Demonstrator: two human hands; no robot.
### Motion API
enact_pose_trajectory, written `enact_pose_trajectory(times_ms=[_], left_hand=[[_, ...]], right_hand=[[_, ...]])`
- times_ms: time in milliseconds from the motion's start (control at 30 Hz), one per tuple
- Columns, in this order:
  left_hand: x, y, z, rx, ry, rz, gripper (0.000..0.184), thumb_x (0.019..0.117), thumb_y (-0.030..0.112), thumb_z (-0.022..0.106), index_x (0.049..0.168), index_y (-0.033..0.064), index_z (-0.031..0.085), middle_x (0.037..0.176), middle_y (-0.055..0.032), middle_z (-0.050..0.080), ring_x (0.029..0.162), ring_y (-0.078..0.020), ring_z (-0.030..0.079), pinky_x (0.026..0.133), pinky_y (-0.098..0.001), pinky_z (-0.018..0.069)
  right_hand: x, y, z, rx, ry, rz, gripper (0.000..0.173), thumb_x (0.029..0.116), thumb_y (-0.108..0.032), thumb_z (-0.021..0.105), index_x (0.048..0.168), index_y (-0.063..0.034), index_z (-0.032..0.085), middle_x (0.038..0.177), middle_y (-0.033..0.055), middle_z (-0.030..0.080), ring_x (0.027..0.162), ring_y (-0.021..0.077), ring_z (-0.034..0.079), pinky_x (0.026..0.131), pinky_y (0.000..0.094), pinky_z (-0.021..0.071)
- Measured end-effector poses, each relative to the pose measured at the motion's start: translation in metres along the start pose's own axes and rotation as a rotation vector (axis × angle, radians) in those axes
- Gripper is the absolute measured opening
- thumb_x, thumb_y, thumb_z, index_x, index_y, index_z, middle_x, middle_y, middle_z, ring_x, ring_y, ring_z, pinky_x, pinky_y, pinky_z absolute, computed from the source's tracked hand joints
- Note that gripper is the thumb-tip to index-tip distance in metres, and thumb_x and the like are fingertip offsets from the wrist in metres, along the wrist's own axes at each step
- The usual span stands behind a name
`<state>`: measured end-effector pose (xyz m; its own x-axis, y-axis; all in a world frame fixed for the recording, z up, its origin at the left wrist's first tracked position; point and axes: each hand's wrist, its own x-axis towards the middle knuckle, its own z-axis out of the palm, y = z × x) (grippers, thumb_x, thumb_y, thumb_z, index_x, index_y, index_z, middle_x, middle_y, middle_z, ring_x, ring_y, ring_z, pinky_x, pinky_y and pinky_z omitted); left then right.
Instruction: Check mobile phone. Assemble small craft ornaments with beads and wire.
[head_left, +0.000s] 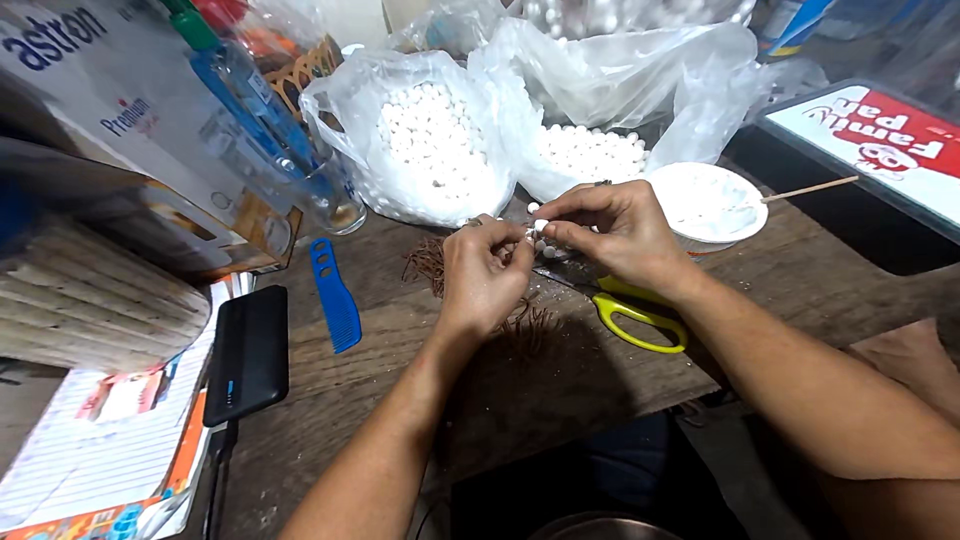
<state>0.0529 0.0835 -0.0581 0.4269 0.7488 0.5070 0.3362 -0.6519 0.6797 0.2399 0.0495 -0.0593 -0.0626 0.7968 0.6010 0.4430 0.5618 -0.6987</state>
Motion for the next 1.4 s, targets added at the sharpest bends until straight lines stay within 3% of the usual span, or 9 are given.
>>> enact_pose_trajectory(times_ms=[433,1133,1400], left_hand=[[-0.002,0.002,-0.004,-0.155,0.107,-0.065,0.007,0.0928,0.004,0.067,0.087,0.0051,0.07,0.077,0.0014,0.062,0.058,0.0017,0.054,0.053,-0.0123,0.0446],[-0.003,0.003,0.0,-0.122,0.136,-0.009,0.01,0.0918,0.002,0.066,0.082,0.0038,0.068,0.074,0.0005,0.057,0.055,0.0015,0.05,0.049,-0.0114,0.0406],[-0.003,-0.001,0.009,-0.103,0.188,0.035,0.01,0.0887,0.001,0.064,0.08,0.0015,0.068,0.074,0.0001,0.055,0.06,0.0026,0.048,0.055,-0.0105,0.0391]], right_hand=[[0.002,-0.005,-0.003,0.23,0.049,0.128,0.015,0.0882,0.007,0.068,0.101,0.0019,0.073,0.087,-0.0004,0.074,0.074,-0.0001,0.069,0.073,0.0168,0.0598],[0.0,-0.004,0.002,0.242,0.038,0.134,0.015,0.0889,0.007,0.068,0.101,0.0022,0.074,0.088,0.0003,0.075,0.073,-0.0007,0.068,0.072,0.0162,0.0592],[-0.001,-0.007,0.006,0.244,0.019,0.164,0.01,0.0902,0.004,0.068,0.099,0.0014,0.073,0.083,-0.0016,0.073,0.07,0.0,0.069,0.07,0.0177,0.0605]])
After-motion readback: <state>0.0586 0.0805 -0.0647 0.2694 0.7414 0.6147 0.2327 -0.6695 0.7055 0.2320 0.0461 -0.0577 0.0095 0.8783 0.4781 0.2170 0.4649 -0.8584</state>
